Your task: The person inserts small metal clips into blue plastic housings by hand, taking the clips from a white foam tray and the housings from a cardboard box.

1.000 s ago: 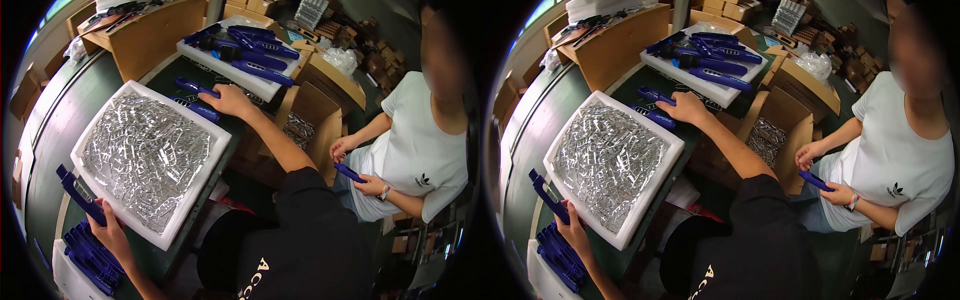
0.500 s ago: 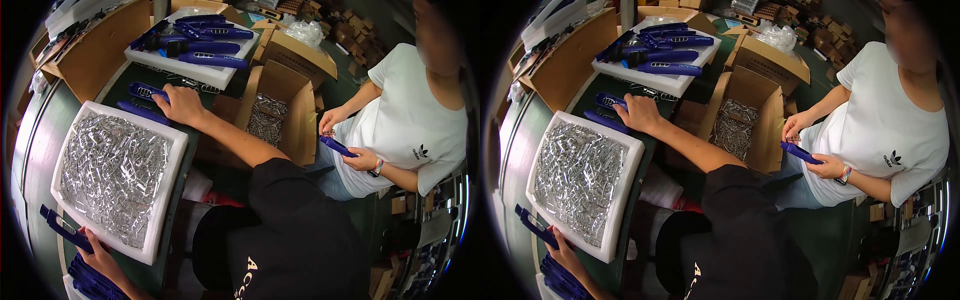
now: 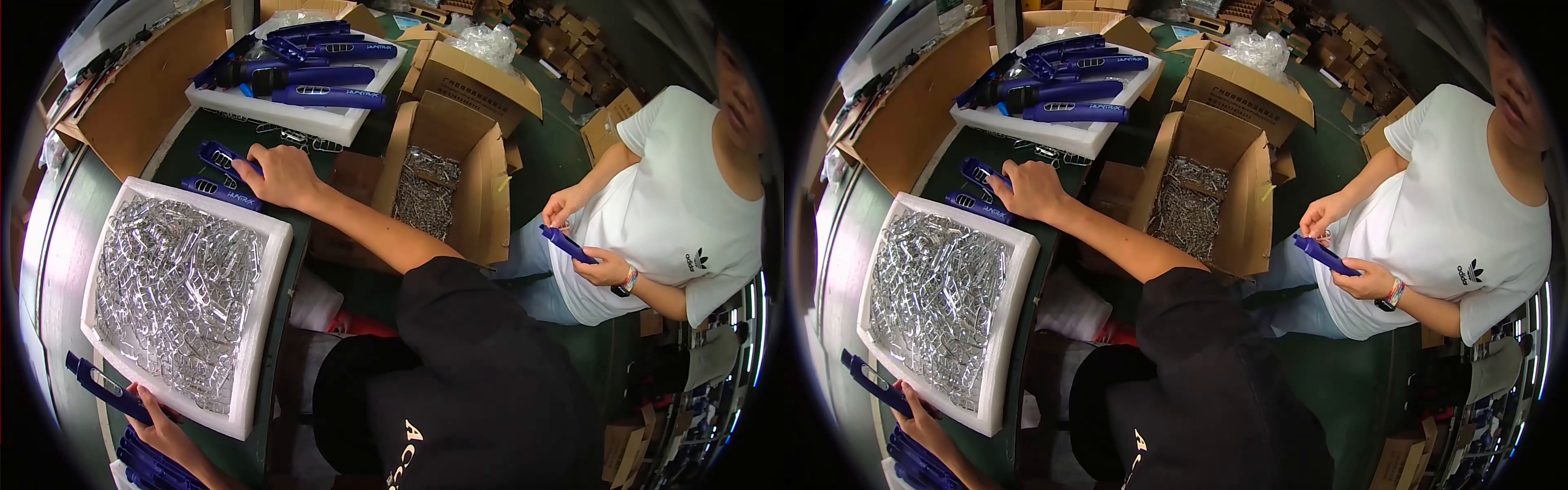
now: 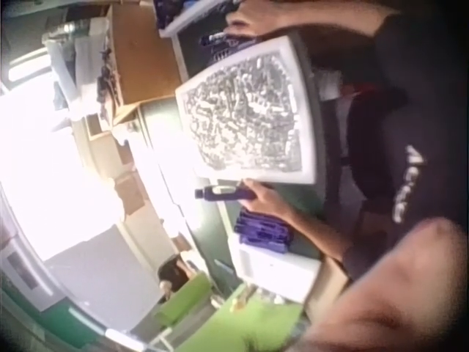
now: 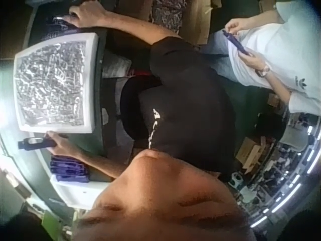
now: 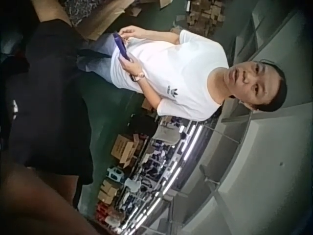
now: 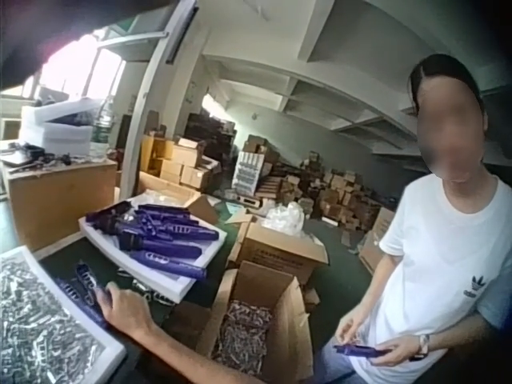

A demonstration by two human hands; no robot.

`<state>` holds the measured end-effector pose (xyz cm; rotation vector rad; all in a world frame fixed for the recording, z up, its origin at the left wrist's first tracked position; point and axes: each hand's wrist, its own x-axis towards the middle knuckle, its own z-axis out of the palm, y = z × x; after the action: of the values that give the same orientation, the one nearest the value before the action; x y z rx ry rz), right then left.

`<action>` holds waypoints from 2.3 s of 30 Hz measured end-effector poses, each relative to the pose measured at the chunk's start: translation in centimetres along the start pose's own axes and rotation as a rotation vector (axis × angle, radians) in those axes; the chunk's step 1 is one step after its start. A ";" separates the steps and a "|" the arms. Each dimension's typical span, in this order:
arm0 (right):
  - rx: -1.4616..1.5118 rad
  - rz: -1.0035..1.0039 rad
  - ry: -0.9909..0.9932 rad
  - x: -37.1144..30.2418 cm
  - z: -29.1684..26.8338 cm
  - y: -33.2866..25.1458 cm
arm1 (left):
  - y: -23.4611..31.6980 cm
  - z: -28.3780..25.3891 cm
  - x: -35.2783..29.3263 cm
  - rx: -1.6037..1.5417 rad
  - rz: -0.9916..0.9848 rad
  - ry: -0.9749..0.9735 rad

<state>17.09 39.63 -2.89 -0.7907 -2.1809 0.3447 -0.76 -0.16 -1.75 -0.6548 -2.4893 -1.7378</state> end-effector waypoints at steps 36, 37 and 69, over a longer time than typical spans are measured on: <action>0.079 0.082 0.055 0.0 -1.0 -0.5 | 4.6 -0.2 -1.0 -0.588 -0.078 0.029; 0.083 0.074 0.054 0.0 -1.2 -0.8 | 4.8 -0.2 -1.0 -0.617 -0.059 0.035; -0.230 0.042 -0.209 -0.8 -4.8 -0.9 | 4.9 -0.5 -1.1 -0.727 -0.092 -0.052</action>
<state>20.69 38.37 0.28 -0.9637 -2.4335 0.2067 1.86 0.39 2.48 -0.6110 -1.8830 -2.7020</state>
